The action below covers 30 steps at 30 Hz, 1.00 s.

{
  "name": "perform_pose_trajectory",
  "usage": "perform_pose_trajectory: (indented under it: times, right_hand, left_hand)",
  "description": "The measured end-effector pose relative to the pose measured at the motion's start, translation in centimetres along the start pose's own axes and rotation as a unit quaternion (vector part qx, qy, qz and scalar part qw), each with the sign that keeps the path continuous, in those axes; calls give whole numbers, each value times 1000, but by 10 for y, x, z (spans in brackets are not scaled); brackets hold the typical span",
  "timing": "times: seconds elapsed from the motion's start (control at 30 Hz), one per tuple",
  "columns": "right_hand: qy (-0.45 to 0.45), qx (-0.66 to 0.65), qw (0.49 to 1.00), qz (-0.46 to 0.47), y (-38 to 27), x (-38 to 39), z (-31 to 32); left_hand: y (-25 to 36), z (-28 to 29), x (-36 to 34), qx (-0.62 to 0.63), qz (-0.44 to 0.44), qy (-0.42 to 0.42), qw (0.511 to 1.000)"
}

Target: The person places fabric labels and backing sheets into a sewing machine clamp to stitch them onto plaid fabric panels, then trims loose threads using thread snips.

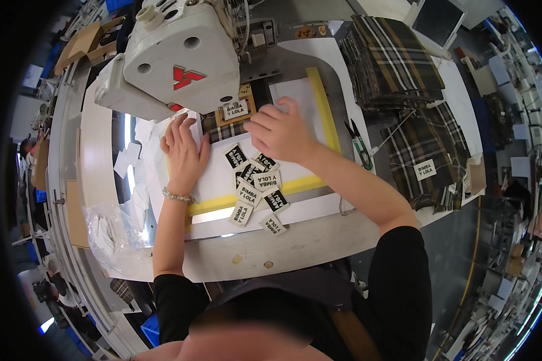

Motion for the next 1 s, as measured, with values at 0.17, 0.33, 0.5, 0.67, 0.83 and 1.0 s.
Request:
perform_pose_trajectory:
  times: [0.17, 0.33, 0.5, 0.67, 0.83, 1.0]
  right_hand:
    - [6, -71, 993, 94, -24, -2, 2]
    - [-36, -133, 973, 183, -30, -1, -8]
    - [-64, -108, 984, 126, -2, -7, -11]
    - [-47, -110, 992, 28, 12, -10, -12]
    - [-80, -116, 990, 23, 9, -12, -18]
    - [-80, -106, 991, 7, 10, -12, -22]
  left_hand:
    - [-10, 17, 14, -6, -20, 1, 1000]
    - [16, 8, -5, 37, -105, -44, 993]
    - [28, -8, -28, 63, -165, -67, 982]
    - [28, -12, -34, 131, -164, -83, 974]
    - [31, -15, -36, 181, -150, -136, 963]
    - [31, -17, -32, 187, -149, -105, 965]
Point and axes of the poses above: each hand's wrist, its own x-axis away from the middle knuckle, its own z-axis out of the back of the hand, y = z × x, the point moved 5 cm from there along -x, towards the middle knuckle, and after that the axes turned 1 degree about -y, right-handed, at the moved point
